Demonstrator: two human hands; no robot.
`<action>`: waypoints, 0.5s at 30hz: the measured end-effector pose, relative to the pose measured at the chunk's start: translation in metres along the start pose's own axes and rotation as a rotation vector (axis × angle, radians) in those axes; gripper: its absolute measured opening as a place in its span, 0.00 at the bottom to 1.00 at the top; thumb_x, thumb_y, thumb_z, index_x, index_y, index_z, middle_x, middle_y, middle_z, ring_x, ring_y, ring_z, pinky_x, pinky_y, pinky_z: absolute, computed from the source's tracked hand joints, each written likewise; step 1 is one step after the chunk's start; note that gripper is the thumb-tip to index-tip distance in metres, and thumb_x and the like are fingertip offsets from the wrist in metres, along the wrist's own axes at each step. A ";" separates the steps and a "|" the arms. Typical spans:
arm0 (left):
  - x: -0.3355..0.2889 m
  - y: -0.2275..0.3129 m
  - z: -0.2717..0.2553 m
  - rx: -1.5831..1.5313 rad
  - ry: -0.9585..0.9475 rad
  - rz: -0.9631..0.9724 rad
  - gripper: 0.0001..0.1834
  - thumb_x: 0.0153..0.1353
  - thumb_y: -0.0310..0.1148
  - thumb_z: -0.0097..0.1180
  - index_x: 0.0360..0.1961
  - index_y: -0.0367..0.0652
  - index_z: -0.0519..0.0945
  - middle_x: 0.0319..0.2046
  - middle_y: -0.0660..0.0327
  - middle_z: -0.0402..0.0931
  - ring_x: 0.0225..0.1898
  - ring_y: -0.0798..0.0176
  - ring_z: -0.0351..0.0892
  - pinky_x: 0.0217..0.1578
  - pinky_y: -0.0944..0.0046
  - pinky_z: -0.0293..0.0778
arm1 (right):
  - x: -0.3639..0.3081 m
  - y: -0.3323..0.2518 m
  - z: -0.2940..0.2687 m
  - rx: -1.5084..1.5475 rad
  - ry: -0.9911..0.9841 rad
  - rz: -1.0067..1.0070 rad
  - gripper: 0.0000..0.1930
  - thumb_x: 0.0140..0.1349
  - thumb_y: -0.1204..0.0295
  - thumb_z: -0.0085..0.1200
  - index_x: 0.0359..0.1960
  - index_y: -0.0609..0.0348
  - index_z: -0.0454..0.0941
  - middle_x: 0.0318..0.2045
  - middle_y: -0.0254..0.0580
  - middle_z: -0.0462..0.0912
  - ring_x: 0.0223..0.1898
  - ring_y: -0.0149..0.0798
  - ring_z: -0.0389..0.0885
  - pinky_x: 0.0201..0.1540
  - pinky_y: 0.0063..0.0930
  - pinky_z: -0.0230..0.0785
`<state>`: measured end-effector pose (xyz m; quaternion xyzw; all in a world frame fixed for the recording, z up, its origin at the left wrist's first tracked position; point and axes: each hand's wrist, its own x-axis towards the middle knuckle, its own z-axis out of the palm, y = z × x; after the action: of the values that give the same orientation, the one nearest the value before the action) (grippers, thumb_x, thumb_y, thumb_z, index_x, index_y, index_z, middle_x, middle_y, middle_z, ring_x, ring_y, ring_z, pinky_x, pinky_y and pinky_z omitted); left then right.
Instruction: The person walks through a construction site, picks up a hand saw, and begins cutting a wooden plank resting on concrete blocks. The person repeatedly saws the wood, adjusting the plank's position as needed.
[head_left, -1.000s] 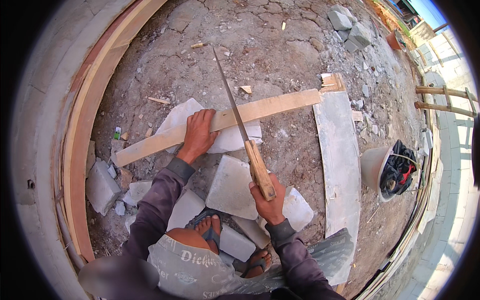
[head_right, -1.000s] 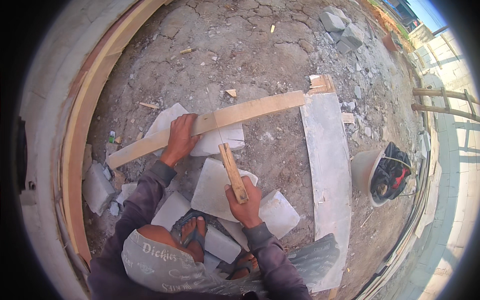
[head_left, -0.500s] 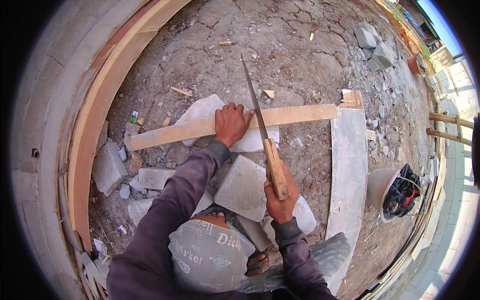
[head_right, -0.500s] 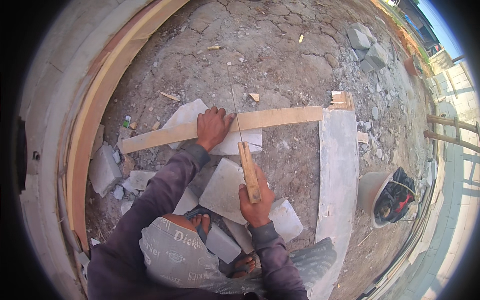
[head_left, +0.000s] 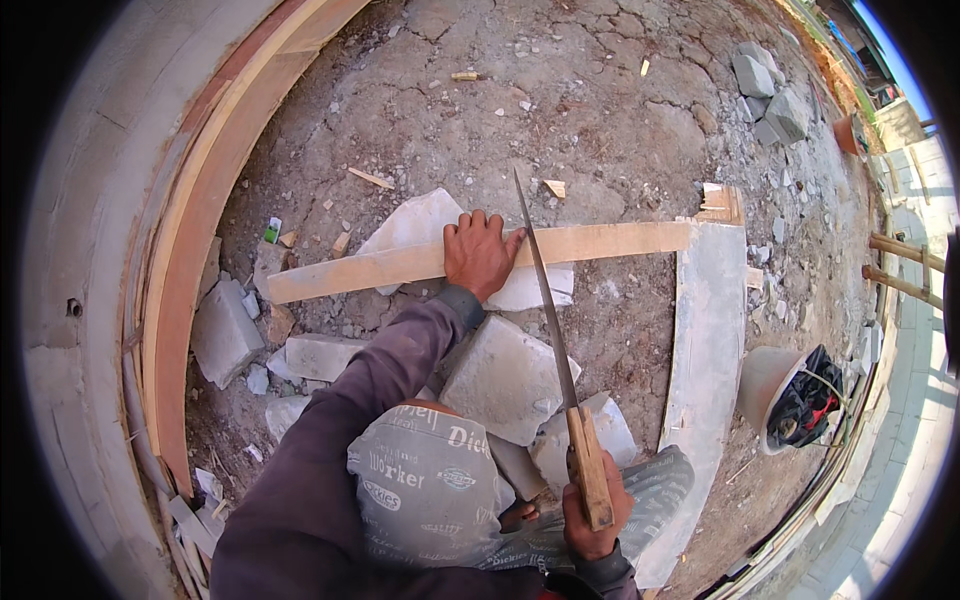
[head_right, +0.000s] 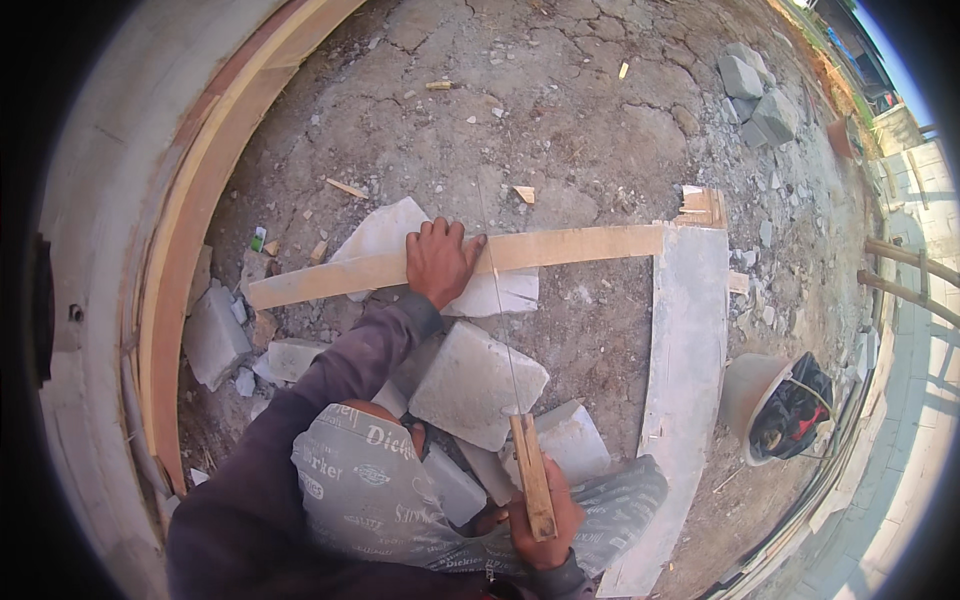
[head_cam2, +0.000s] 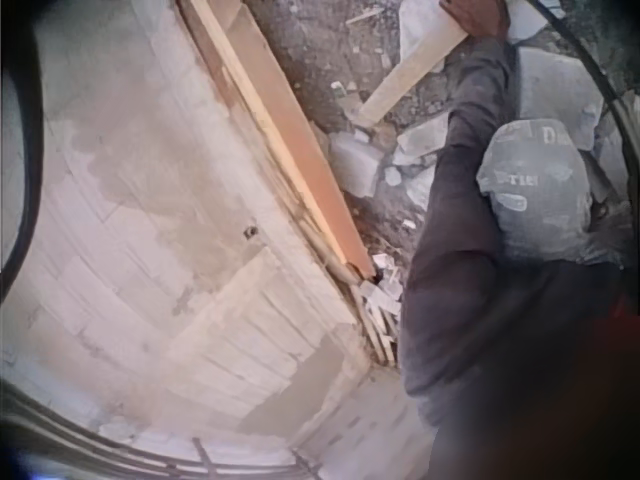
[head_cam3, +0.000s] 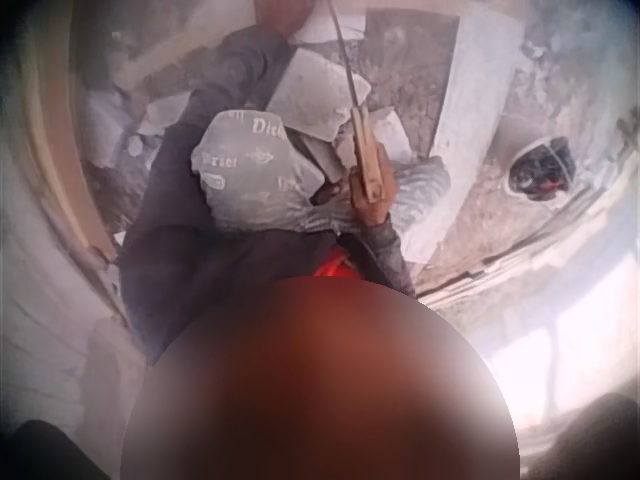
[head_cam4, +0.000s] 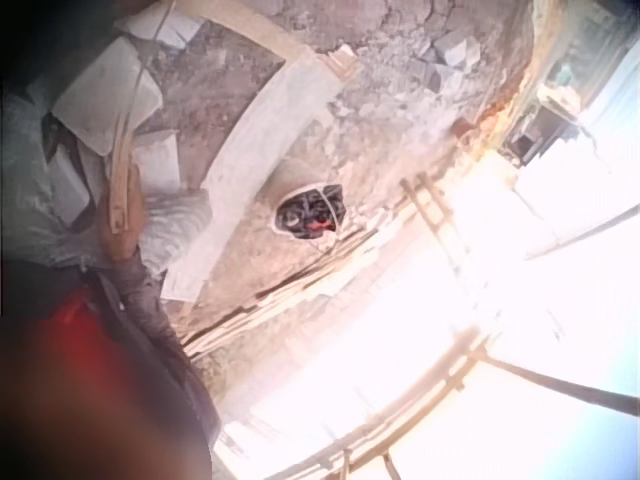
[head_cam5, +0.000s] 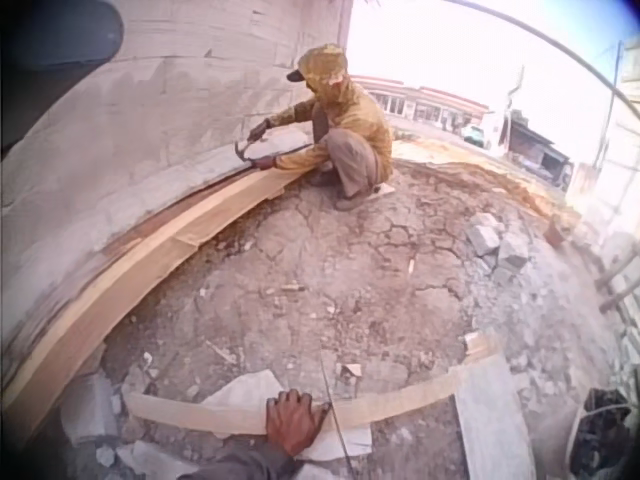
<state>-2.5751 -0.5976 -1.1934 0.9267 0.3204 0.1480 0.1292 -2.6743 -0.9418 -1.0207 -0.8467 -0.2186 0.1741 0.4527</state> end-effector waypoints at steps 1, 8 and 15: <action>-0.003 0.000 0.002 -0.009 -0.016 -0.005 0.22 0.72 0.54 0.53 0.40 0.44 0.83 0.40 0.55 0.75 0.47 0.52 0.73 0.47 0.49 0.63 | -0.001 -0.006 -0.003 -0.003 0.006 0.000 0.30 0.58 0.78 0.60 0.65 0.70 0.73 0.48 0.51 0.87 0.49 0.39 0.86 0.57 0.32 0.75; -0.001 0.002 -0.003 -0.018 0.013 -0.004 0.22 0.72 0.52 0.53 0.40 0.43 0.84 0.40 0.55 0.75 0.47 0.51 0.73 0.47 0.50 0.64 | 0.123 -0.001 0.061 0.008 0.060 -0.184 0.31 0.56 0.81 0.57 0.66 0.61 0.73 0.45 0.58 0.86 0.43 0.55 0.90 0.45 0.37 0.80; -0.002 0.002 0.002 0.022 0.007 -0.004 0.21 0.73 0.51 0.51 0.39 0.44 0.83 0.40 0.55 0.75 0.47 0.51 0.73 0.47 0.48 0.64 | -0.012 -0.012 -0.010 -0.089 -0.060 -0.031 0.32 0.57 0.79 0.61 0.67 0.66 0.71 0.43 0.57 0.88 0.41 0.54 0.91 0.43 0.39 0.82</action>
<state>-2.5743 -0.6011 -1.1953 0.9268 0.3243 0.1476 0.1183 -2.6823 -0.9490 -1.0046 -0.8570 -0.2527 0.1824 0.4103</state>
